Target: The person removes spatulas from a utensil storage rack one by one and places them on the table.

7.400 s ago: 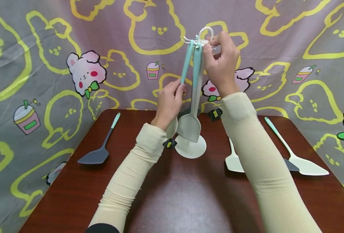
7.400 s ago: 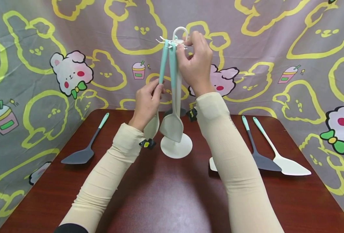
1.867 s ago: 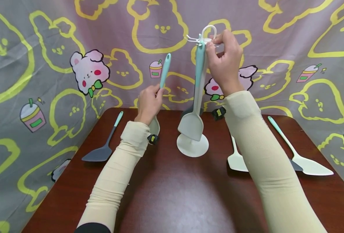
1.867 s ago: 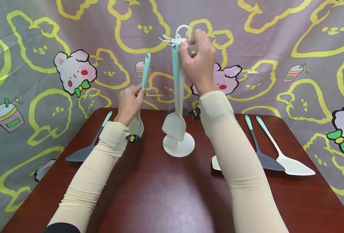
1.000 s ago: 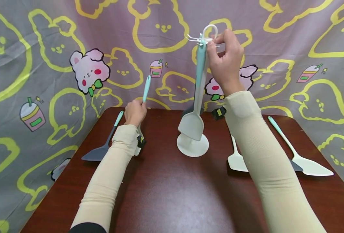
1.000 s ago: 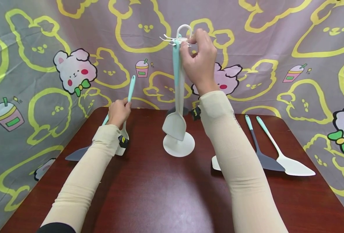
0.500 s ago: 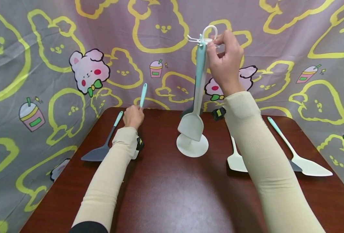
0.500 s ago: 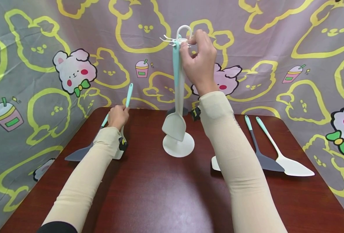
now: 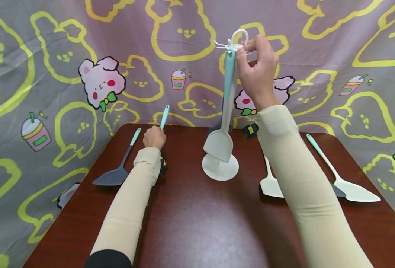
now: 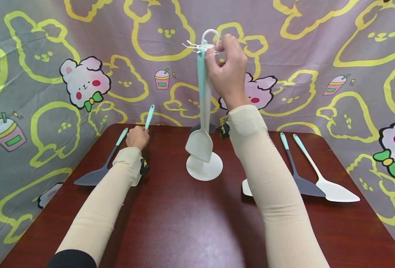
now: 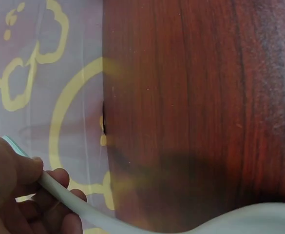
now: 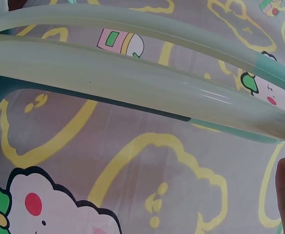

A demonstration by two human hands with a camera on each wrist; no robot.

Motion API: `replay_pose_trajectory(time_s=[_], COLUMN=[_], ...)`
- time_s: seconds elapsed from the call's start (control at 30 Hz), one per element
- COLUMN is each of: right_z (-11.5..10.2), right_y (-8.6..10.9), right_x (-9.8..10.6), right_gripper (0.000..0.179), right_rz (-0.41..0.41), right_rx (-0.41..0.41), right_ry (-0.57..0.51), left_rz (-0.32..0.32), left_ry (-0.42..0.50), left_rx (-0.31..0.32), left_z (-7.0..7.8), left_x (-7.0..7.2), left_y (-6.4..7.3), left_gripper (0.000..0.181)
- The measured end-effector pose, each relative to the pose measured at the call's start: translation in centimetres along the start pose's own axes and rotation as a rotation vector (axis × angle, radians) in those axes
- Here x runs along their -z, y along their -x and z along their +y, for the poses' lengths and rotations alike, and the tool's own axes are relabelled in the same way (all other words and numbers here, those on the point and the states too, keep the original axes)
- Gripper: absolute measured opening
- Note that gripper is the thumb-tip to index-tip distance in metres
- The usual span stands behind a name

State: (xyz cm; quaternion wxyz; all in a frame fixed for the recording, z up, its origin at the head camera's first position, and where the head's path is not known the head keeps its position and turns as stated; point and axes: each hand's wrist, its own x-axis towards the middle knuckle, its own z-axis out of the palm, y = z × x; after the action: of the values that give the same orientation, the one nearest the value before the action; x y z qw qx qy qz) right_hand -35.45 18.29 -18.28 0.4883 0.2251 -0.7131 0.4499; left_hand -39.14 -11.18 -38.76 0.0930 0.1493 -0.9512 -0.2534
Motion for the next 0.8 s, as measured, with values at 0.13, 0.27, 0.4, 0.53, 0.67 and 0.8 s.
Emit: replay_pose_trajectory(time_s=[0.13,0.27,0.4,0.53,0.67,0.8], right_z=[-0.1,-0.1,-0.1,-0.1,0.0,0.0], right_y=[-0.1,-0.2,-0.2,-0.2,-0.1,0.0], right_x=[0.1,0.1,0.1,0.0,0.0,-0.1], right_gripper=[0.016,0.016,0.016,0.015,0.016,0.016], right_rz=[-0.001,0.000,0.001,0.001,-0.003,-0.003], right_rx=[0.012,0.027,0.021,0.008,0.006,0.006], right_ry=[0.004,0.001,0.002,0.011,0.020,0.015], left_rz=[-0.004,-0.019,-0.049,-0.069,-0.080,-0.085], left_ry=[-0.003,-0.010,-0.018,-0.030,-0.036,-0.021], left_rx=[0.034,0.077,0.112,0.116,0.119,0.157], left_z=[-0.1,-0.5,-0.9,-1.2,-1.5,-1.9], left_x=[-0.2,-0.2,-0.2,-0.2,-0.4,-0.6], left_y=[-0.1,-0.3,-0.4,-0.5,-0.5,-0.7], left_gripper=[0.030,0.029,0.024,0.021,0.022,0.023])
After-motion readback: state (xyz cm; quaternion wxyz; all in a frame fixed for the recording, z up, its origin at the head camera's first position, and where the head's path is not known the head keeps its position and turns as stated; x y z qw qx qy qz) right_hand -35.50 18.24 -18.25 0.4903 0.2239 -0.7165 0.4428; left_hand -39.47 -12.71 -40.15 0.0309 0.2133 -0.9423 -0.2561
